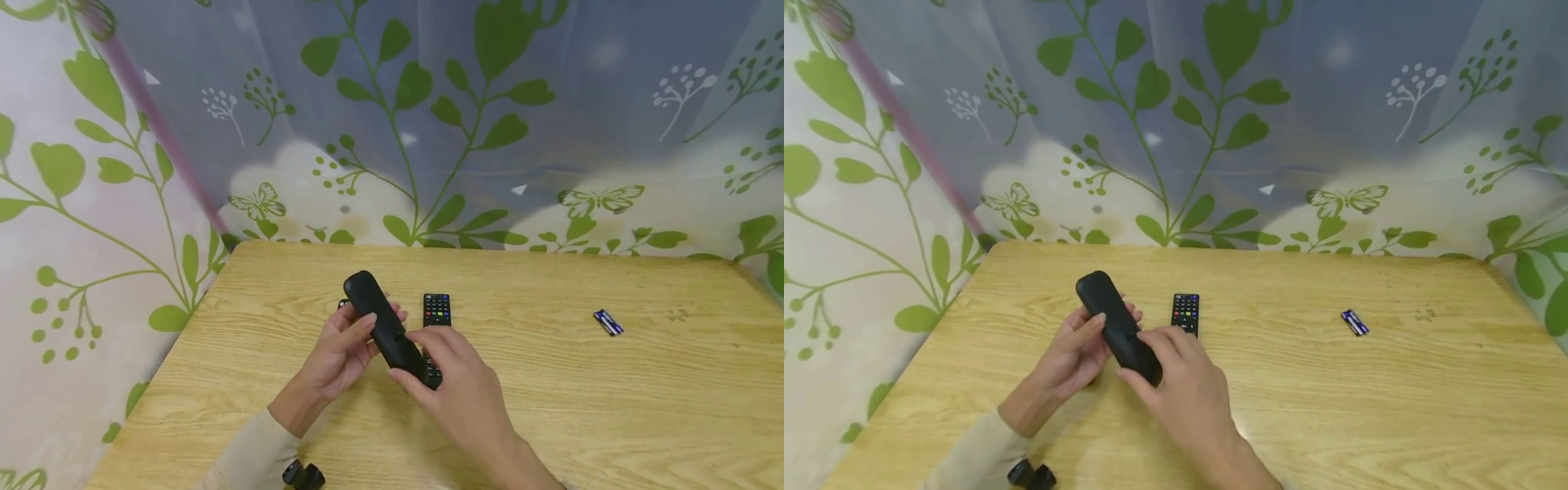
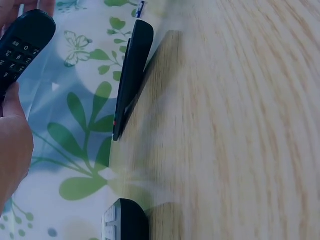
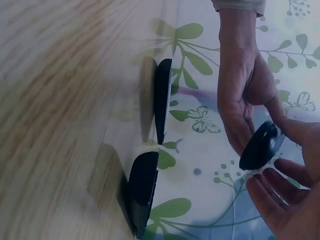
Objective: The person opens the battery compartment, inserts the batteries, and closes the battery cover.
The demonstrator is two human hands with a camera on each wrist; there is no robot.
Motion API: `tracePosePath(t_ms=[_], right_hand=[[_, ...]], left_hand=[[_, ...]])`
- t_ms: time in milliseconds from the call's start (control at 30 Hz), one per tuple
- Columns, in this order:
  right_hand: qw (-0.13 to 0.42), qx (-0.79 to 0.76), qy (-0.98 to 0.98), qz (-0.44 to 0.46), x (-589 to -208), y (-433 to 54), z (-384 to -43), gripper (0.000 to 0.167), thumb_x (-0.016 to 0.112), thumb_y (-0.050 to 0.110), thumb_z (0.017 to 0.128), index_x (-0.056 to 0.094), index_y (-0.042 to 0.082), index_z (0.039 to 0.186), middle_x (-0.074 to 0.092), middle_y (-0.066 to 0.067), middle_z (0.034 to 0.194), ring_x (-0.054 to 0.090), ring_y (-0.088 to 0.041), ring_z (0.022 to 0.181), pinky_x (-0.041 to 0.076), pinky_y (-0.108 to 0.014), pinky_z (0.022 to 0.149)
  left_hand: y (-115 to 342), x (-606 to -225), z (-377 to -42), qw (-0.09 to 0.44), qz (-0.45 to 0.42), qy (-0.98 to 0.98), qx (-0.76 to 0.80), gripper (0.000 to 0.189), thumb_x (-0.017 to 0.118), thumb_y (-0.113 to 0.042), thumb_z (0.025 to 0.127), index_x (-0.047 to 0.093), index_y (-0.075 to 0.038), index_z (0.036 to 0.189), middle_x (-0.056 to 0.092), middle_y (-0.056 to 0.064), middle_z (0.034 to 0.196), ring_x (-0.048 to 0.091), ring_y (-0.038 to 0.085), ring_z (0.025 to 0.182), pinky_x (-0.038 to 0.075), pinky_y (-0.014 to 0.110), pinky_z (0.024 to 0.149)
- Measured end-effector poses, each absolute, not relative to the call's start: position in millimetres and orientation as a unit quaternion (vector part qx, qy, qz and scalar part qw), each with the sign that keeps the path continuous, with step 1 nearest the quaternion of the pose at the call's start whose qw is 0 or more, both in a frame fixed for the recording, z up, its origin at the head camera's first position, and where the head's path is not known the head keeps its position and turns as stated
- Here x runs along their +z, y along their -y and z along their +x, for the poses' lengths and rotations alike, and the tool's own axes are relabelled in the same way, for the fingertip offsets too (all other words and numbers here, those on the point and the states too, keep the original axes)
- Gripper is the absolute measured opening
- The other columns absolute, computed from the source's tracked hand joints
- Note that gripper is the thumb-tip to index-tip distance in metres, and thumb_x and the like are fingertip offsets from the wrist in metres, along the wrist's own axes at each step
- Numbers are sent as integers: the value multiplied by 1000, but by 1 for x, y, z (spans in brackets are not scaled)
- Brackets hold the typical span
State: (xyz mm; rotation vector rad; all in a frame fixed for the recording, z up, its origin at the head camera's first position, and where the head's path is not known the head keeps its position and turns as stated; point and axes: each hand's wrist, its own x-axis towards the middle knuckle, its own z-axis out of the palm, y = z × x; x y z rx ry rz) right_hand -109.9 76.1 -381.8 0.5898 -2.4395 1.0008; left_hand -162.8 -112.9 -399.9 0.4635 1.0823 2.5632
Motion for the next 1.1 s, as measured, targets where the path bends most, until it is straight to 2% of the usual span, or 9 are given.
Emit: tracePosePath(t_ms=[100,433,667,867,967,1100], right_hand=[[252,322,882,234,-382,-74,-108,43,84,32,73,70,10,107,61,0,107,60,-13,92,55,-27,63],[290,285,880,247,-380,-63,-110,36,79,22,77,71,6,108,67,-2,104,65,-17,91,57,-30,65],[285,298,875,253,-381,-65,-112,34,78,12,75,72,3,107,70,-6,103,67,-20,90,57,-32,67],[245,343,874,243,-383,-70,-112,35,77,8,78,70,3,112,69,-7,106,68,-20,92,57,-29,69],[209,378,873,227,-381,-70,-112,36,76,9,81,69,6,116,68,-5,110,66,-18,97,57,-30,73],[145,439,864,198,-377,-70,-110,35,73,11,84,68,9,119,68,-2,111,66,-15,95,57,-27,72]], left_hand=[[113,-400,-162,159,158,-380,898,55,55,-4,96,24,7,141,52,16,123,56,27,116,43,39,100],[114,-396,-161,134,134,-402,896,52,60,-5,94,33,2,138,53,16,120,58,27,113,48,39,95],[109,-399,-163,122,121,-418,892,45,63,-7,93,39,3,129,58,13,115,61,25,108,50,39,91],[111,-399,-163,124,137,-417,890,28,57,-14,98,49,-2,122,61,12,115,60,26,110,49,43,94],[113,-398,-164,125,140,-424,886,28,54,-18,100,52,-2,122,63,12,115,60,26,110,48,44,94],[114,-397,-165,124,134,-432,883,23,52,-20,101,60,-6,117,65,11,113,61,25,109,48,43,93]])
